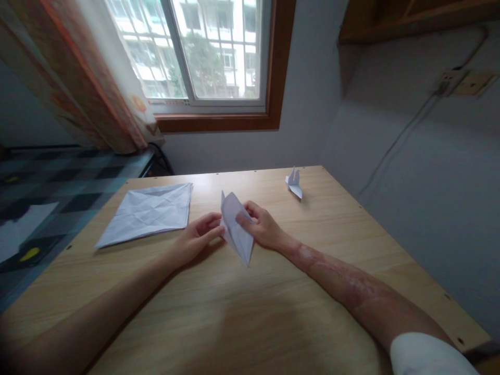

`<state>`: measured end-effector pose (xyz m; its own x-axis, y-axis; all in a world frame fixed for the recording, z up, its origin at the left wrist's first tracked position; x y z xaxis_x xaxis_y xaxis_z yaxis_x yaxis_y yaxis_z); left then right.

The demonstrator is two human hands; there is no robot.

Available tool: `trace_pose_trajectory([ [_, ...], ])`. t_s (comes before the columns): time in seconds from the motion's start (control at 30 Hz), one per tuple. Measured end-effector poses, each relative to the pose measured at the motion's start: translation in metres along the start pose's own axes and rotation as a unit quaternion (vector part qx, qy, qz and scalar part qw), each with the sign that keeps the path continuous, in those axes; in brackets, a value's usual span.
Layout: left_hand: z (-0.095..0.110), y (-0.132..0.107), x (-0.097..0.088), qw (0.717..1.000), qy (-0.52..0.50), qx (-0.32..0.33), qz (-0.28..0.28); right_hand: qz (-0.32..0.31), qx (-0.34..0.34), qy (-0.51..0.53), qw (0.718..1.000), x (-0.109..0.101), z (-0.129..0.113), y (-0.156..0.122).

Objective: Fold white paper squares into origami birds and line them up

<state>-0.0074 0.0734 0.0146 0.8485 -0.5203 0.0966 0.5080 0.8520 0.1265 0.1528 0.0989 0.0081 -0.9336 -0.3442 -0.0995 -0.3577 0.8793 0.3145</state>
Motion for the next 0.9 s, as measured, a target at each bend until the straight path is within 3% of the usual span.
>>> trace_pose_trajectory([
  [0.13,-0.001,0.002,0.003,1.0,0.022,0.0,0.002,-0.037,-0.011,-0.022,0.999,0.005,-0.006,-0.003],
  [0.3,-0.004,0.004,-0.012,0.998,0.032,0.014,0.049,-0.072,-0.043,0.029,0.996,0.006,-0.017,-0.005],
  [0.47,-0.006,0.004,-0.02,0.996,0.045,0.012,0.071,-0.088,0.005,0.061,0.994,0.013,-0.005,-0.004],
  [0.67,-0.002,0.001,-0.014,0.997,0.046,-0.003,0.062,-0.08,0.018,0.051,0.995,0.016,-0.002,-0.003],
  [0.9,-0.005,0.001,-0.012,0.998,-0.027,-0.012,0.05,-0.059,0.028,0.087,0.994,0.011,0.005,-0.002],
])
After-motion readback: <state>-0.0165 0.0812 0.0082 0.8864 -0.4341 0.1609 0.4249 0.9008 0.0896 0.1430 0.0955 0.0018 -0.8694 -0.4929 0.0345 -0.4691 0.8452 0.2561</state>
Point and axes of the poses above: each hand's wrist, its own y-axis towards the middle knuckle, its own x-axis out of the palm, z = x × y, the point moved 9 cm from there along y, towards the middle knuckle
